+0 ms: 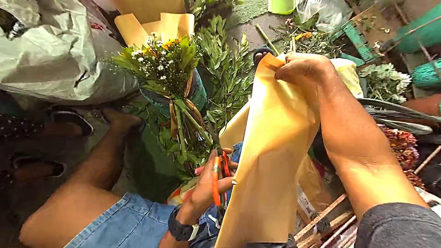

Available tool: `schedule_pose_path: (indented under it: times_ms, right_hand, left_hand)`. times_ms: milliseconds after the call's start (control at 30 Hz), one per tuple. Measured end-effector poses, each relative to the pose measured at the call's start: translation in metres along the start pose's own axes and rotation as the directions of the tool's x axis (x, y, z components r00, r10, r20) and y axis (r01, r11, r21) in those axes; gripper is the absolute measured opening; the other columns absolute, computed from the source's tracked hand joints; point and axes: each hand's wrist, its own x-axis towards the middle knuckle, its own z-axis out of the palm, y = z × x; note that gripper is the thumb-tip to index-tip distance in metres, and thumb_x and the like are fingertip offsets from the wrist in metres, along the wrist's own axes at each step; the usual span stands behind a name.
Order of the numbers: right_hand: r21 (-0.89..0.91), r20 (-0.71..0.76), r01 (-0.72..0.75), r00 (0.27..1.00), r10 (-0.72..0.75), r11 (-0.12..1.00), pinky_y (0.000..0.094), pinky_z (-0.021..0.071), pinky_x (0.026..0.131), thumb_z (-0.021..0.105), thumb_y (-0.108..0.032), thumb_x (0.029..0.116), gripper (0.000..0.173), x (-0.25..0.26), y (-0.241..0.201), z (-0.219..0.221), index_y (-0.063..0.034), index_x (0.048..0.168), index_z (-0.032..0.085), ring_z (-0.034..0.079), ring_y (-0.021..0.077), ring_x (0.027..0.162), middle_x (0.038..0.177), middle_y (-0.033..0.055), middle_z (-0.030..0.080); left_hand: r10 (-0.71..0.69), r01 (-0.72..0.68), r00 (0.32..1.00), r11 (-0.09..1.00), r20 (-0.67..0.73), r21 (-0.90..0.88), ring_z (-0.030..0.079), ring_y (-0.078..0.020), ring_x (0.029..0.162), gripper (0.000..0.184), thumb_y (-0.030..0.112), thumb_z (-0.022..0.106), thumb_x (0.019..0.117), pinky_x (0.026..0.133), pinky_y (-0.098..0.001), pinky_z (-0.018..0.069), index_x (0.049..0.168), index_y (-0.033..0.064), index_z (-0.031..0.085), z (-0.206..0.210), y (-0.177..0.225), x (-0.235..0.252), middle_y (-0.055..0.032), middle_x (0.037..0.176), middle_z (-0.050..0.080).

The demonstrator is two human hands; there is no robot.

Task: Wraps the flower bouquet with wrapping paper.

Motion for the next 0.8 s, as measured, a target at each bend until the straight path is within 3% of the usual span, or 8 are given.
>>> schedule_pose_path:
  times_ms: [100,200,267,333,433,533,600,800]
  right_hand:
    - [-0.012,0.009,0.044,0.999,-0.044,0.999,0.0525,0.0537,0.070,0.076,-0.014,0.0824,0.022,0.020,0.009,-0.005,-0.0064,0.101,0.067,0.066,0.0243,0.079,0.087,0.0114,0.067]
    - [-0.016,-0.021,-0.007,1.000,0.007,1.000,0.0541,0.0541,0.073,0.078,-0.013,0.0804,0.028,0.026,0.013,-0.005,-0.0066,0.105,0.067,0.067,0.0260,0.082,0.090,0.0130,0.069]
    - [-0.119,-0.087,-0.006,0.996,-0.005,0.993,0.0606,0.0538,0.078,0.081,-0.016,0.0798,0.042,0.031,0.017,-0.004,-0.0089,0.117,0.064,0.068,0.0321,0.092,0.100,0.0169,0.069]
    - [-0.284,-0.272,-0.010,0.960,-0.071,0.959,0.0761,0.0440,0.093,0.081,-0.019,0.0814,0.070,0.018,0.008,0.002,-0.0107,0.144,0.051,0.059,0.0496,0.117,0.127,0.0286,0.062]
    - [-0.363,-0.541,0.064,0.798,-0.266,0.930,0.0717,0.0369,0.108,0.057,-0.035,0.1008,0.063,-0.070,-0.034,0.066,-0.0113,0.157,0.039,0.046,0.0478,0.138,0.151,0.0241,0.047]
    - [-0.277,-0.496,0.079,0.842,-0.213,0.958,0.0652,0.0240,0.122,0.039,-0.058,0.1046,0.067,-0.164,-0.034,0.190,-0.0221,0.161,0.036,0.029,0.0323,0.154,0.168,0.0062,0.031]
    - [-0.187,-0.484,0.005,0.870,-0.097,0.982,0.0629,0.0204,0.124,0.034,-0.066,0.1022,0.074,-0.183,-0.010,0.251,-0.0253,0.163,0.031,0.023,0.0340,0.156,0.171,0.0090,0.020]
    - [-0.090,-0.537,-0.020,0.843,-0.031,0.996,0.0617,0.0238,0.122,0.032,-0.061,0.1047,0.070,-0.188,0.000,0.275,-0.0278,0.165,0.024,0.018,0.0363,0.157,0.173,0.0135,0.009]
  left_hand:
    - [-0.017,0.023,0.995,0.998,-0.101,0.053,0.064,-0.0075,0.078,0.066,0.019,0.076,0.0788,0.067,-0.0236,0.0565,0.138,0.0070,0.049,-0.002,-0.016,0.014,0.0016,0.095,0.065]
    - [-0.007,0.000,0.984,0.999,-0.180,-0.040,0.062,-0.0096,0.070,0.062,0.003,0.071,0.0767,0.062,-0.0246,0.0555,0.136,0.0041,0.051,-0.005,-0.030,0.025,-0.0014,0.086,0.063]
    - [-0.014,0.003,0.978,0.999,-0.209,-0.053,0.063,-0.0106,0.066,0.061,-0.003,0.067,0.0771,0.058,-0.0253,0.0552,0.135,0.0037,0.050,-0.009,-0.032,0.029,-0.0019,0.080,0.063]
    - [-0.027,0.016,0.976,0.999,-0.218,-0.051,0.063,-0.0106,0.065,0.062,-0.004,0.067,0.0775,0.058,-0.0248,0.0552,0.136,0.0047,0.048,-0.013,-0.031,0.029,-0.0016,0.080,0.062]
    - [-0.050,0.045,0.970,0.999,-0.238,-0.028,0.064,-0.0130,0.062,0.065,-0.002,0.071,0.0778,0.051,-0.0259,0.0542,0.138,0.0054,0.046,-0.017,-0.026,0.028,-0.0046,0.079,0.065]
    - [-0.056,0.060,0.969,0.998,-0.241,0.010,0.064,-0.0146,0.064,0.066,-0.002,0.072,0.0781,0.053,-0.0264,0.0534,0.138,0.0055,0.045,-0.018,-0.026,0.029,-0.0057,0.080,0.066]
    - [-0.058,0.067,0.969,0.997,-0.241,0.028,0.064,-0.0143,0.064,0.064,-0.002,0.072,0.0792,0.054,-0.0258,0.0529,0.138,0.0052,0.046,-0.017,-0.030,0.029,-0.0062,0.082,0.066]
    - [-0.013,0.035,0.961,0.996,-0.276,0.077,0.064,-0.0150,0.062,0.067,-0.001,0.072,0.0787,0.052,-0.0258,0.0524,0.140,0.0036,0.045,-0.021,-0.045,0.012,-0.0075,0.081,0.066]
